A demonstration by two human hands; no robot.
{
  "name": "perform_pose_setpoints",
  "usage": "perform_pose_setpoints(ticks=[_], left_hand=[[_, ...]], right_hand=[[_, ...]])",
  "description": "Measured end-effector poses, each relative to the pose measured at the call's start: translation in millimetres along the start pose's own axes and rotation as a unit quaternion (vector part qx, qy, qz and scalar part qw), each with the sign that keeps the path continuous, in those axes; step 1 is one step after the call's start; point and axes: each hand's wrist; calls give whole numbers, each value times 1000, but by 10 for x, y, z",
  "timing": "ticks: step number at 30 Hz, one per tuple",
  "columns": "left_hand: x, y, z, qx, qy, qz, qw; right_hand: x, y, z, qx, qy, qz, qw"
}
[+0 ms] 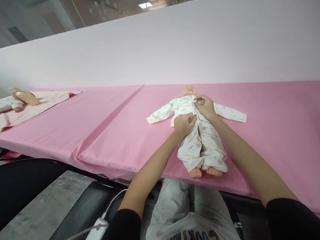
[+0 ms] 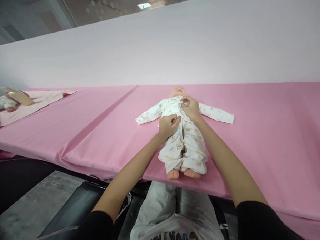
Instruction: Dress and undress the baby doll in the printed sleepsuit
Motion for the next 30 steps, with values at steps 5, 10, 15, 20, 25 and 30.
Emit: perform_pose_setpoints(ticks=[5, 10, 15, 20, 25, 30], left_hand=[[21, -4, -24, -7, 7, -7, 1000], [28, -15, -30, -10, 12, -6, 1000], [26, -12, -31, -12, 15, -13, 1000], [18, -5, -22, -8, 15, -9, 1000], [20, -7, -29, -9, 13, -8, 1000], [15, -7, -22, -10, 19, -10, 1000]], right_hand=[[1, 5, -3, 3, 10, -1, 1000], [9, 1, -1, 8, 11, -10, 1000], [-25, -9, -7, 6, 1, -1, 1000], [-34, -14, 0, 13, -21, -4, 1000], [-43, -34, 19, -21, -104, -49, 993], [-53, -49, 46, -48, -228, -122, 965]])
Point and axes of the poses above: each hand's wrist, its own y-axis away from the middle knuckle, its own z-axis out of the back of the hand, x = y × z, and after that the axes turned 14 degrees about x, right-handed
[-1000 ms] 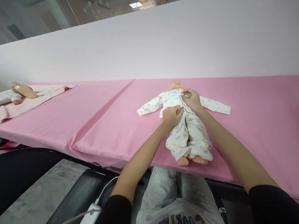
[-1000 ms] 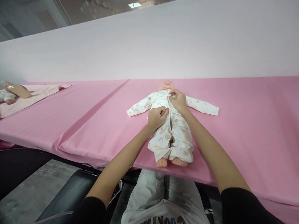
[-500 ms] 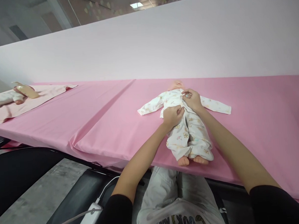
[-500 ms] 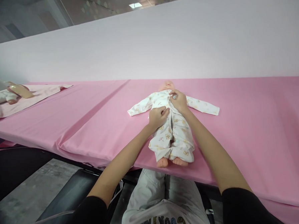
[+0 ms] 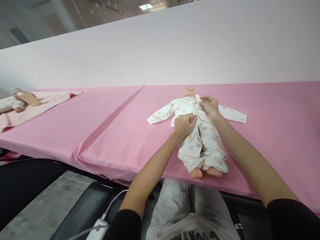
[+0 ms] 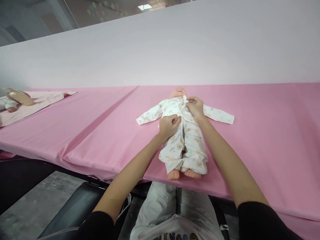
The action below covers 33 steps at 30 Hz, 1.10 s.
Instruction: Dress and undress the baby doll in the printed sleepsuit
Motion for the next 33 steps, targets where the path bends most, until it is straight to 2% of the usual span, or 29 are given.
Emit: perform_pose_setpoints(ticks=[5, 9, 12, 14, 16, 20, 25, 33], left_hand=[[-9, -5, 22, -17, 61, 13, 998], [7, -11, 16, -80, 186, 40, 979], [19, -9, 4, -122, 255, 48, 958], [22, -6, 1, -133, 266, 51, 953], [24, -6, 4, -133, 267, 48, 953], [37, -27, 28, -140, 286, 39, 947], [38, -53, 64, -151, 322, 45, 934], [39, -59, 60, -138, 329, 40, 933]], right_hand=[[4, 15, -18, -4, 10, 8, 1000], [31, 160, -78, -56, 139, 70, 986], [74, 368, -109, -12, 261, 126, 957], [99, 499, -112, 31, 317, 155, 935], [115, 586, -106, 43, 348, 172, 921], [126, 618, -92, 41, 369, 175, 912], [129, 600, -84, 35, 355, 194, 914], [108, 603, -69, 28, 361, 192, 912]])
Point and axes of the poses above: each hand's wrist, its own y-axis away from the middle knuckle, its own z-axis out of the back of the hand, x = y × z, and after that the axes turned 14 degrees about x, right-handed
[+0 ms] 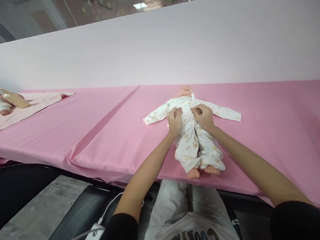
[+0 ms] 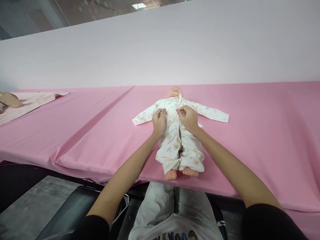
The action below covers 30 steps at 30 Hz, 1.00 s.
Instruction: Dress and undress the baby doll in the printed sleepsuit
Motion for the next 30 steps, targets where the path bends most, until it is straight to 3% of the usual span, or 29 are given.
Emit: perform_pose_setpoints(ticks=[18, 30], left_hand=[[9, 6, 1, 13, -18, -5, 1000], [24, 3, 2, 19, -23, -4, 1000]], right_hand=[[-43, -17, -16, 41, 55, -13, 998], [-33, 8, -26, 4, 46, -18, 999]])
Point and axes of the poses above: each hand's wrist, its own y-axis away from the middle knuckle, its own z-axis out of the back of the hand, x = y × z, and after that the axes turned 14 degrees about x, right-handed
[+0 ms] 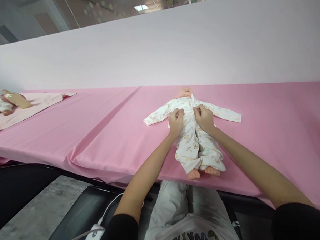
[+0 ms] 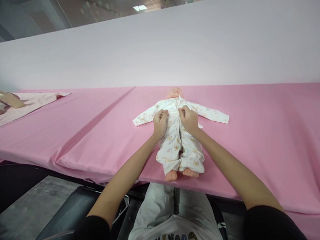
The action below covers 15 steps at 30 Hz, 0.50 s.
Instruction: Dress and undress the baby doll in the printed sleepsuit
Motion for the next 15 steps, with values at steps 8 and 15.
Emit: perform_pose_setpoints(ticks=[8, 15], left_hand=[[-8, 0, 1, 5, 10, -3, 1000], [-6, 3, -4, 9, 13, -3, 1000]], right_hand=[[17, 1, 6, -13, -41, -17, 999], [24, -13, 11, 21, 10, -28, 999]])
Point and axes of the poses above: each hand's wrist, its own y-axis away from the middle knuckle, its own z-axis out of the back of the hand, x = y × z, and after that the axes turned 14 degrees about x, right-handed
